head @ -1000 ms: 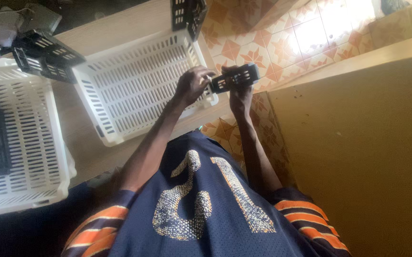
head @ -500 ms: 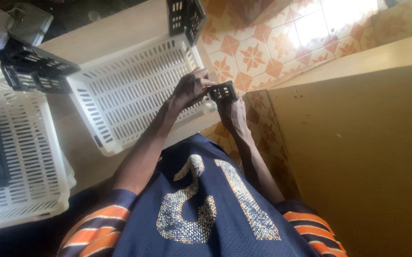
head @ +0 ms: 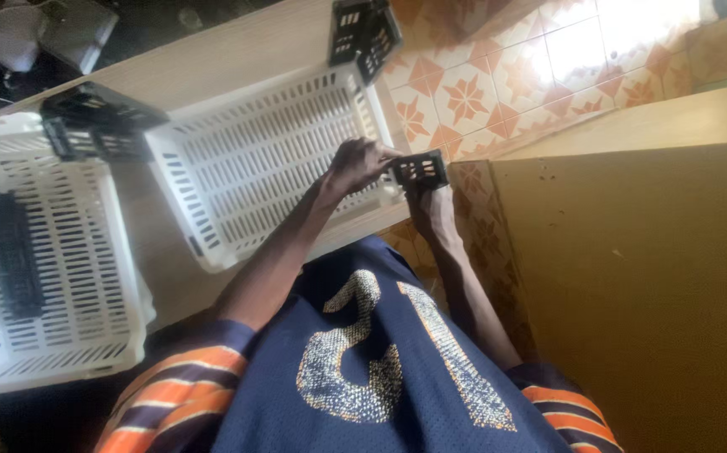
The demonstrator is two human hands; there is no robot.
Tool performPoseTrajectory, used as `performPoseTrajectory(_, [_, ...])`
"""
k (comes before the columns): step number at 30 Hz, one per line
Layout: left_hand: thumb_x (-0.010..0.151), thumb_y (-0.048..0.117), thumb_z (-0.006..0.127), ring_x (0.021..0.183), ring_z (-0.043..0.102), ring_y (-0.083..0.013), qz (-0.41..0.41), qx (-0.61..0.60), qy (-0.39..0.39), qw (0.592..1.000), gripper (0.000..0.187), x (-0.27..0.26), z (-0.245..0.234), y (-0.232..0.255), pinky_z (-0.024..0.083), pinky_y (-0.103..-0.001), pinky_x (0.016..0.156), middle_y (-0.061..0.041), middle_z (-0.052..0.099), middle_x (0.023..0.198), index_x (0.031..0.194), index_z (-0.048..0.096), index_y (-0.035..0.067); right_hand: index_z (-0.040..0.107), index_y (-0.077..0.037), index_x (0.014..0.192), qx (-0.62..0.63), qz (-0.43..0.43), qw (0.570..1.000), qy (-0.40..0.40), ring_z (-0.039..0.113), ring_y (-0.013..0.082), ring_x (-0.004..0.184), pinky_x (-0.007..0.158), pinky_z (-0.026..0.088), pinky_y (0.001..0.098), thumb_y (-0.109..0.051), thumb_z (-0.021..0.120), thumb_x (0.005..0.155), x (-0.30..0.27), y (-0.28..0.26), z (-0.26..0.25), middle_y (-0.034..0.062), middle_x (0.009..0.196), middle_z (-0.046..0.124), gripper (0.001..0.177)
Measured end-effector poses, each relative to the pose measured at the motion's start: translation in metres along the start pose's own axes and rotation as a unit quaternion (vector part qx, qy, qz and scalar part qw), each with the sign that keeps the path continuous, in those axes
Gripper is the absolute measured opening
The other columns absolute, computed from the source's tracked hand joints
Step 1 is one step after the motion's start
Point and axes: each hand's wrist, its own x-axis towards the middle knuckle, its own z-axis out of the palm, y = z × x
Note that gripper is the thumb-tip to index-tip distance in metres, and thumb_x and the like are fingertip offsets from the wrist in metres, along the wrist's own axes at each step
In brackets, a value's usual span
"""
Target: The person assembles a two-tier plastic storage unit by inserting black plastic corner connectors into the edges of two white baskets. They then stack the baskets vertically and secure them with the connectors to form a stable unit.
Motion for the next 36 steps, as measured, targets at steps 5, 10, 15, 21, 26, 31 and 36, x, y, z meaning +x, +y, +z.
performPoseTrajectory(5, [0.102,0.054,0.054,0.039,0.037,-0.0117,-0.015,0.007,-0.014,1.000,0.046,0.003,-0.015,0.013,0.039,-0.036,0.036,-0.003,0.058,0.054,0.122,0.076,0.020,0.068,-0.004,0.106,-0.009,0.028,0.999,0.026,0.072,0.0227,0.069,0.057,0.056,0.0413,-0.035,0.053,0.107,0.007,-0.018,-0.002,0.0138,0.080,0.073,0.034])
performPoseTrajectory(10, [0.104,0.033,0.059,0.058,0.063,-0.0152,0.047,-0.057,0.156,0.985,0.042,-0.044,-0.031,0.034,0.057,-0.035,0.062,-0.007,0.071,0.075,0.139,0.064,0.010,0.067,-0.004,0.105,0.002,0.079,0.995,0.058,0.071,0.0185,0.065,0.059,0.056,0.0382,-0.041,0.060,0.103,-0.001,-0.026,0.004,0.0108,0.079,0.074,0.038])
performPoseTrajectory(15, [0.096,0.027,0.065,0.073,0.072,-0.0180,-0.069,-0.070,0.160,0.982,0.036,-0.150,-0.072,0.025,0.062,-0.037,0.080,-0.009,0.079,0.095,0.129,0.070,0.015,0.050,-0.003,0.112,0.194,0.080,0.940,0.268,0.060,0.0154,0.066,0.055,0.055,0.0335,-0.028,0.085,0.088,-0.035,-0.021,0.052,0.0035,0.082,0.059,0.049])
performPoseTrajectory(21, [0.101,0.023,0.065,0.088,0.074,-0.0180,-0.086,-0.058,0.300,0.948,0.025,-0.276,-0.136,0.012,0.060,-0.034,0.072,-0.011,0.078,0.115,0.122,0.072,0.011,0.059,-0.003,0.090,0.259,0.125,0.956,0.062,0.053,0.0131,0.053,0.044,0.047,0.0298,-0.013,0.078,0.088,-0.052,-0.068,0.118,0.0040,0.073,0.057,0.022])
performPoseTrajectory(26, [0.100,0.025,0.065,0.070,0.072,-0.0121,-0.203,-0.108,0.361,0.904,0.022,-0.343,-0.165,-0.008,0.058,-0.028,0.060,-0.006,0.080,0.106,0.113,0.076,0.012,0.059,-0.006,0.090,0.252,0.000,0.961,-0.117,0.059,0.0107,0.055,0.049,0.053,0.0275,-0.012,0.077,0.090,-0.042,-0.151,0.183,0.0056,0.076,0.064,0.018])
performPoseTrajectory(31, [0.101,0.021,0.069,0.073,0.072,-0.0172,-0.274,-0.006,0.446,0.852,0.013,-0.400,-0.185,-0.046,0.057,-0.032,0.064,-0.008,0.079,0.104,0.106,0.075,0.011,0.065,-0.005,0.091,0.219,-0.094,0.946,-0.218,0.063,0.0116,0.059,0.052,0.058,0.0277,-0.011,0.077,0.092,-0.040,-0.226,0.243,0.0071,0.080,0.068,0.013])
performPoseTrajectory(36, [0.092,0.014,0.076,0.113,0.066,-0.0300,-0.350,0.188,0.516,0.759,0.020,-0.461,-0.208,-0.101,0.051,-0.050,0.098,-0.015,0.069,0.124,0.110,0.070,0.007,0.070,-0.002,0.098,0.179,-0.143,0.934,-0.275,0.068,0.0131,0.066,0.057,0.058,0.0292,-0.010,0.073,0.094,-0.060,-0.281,0.276,0.0071,0.083,0.072,0.009])
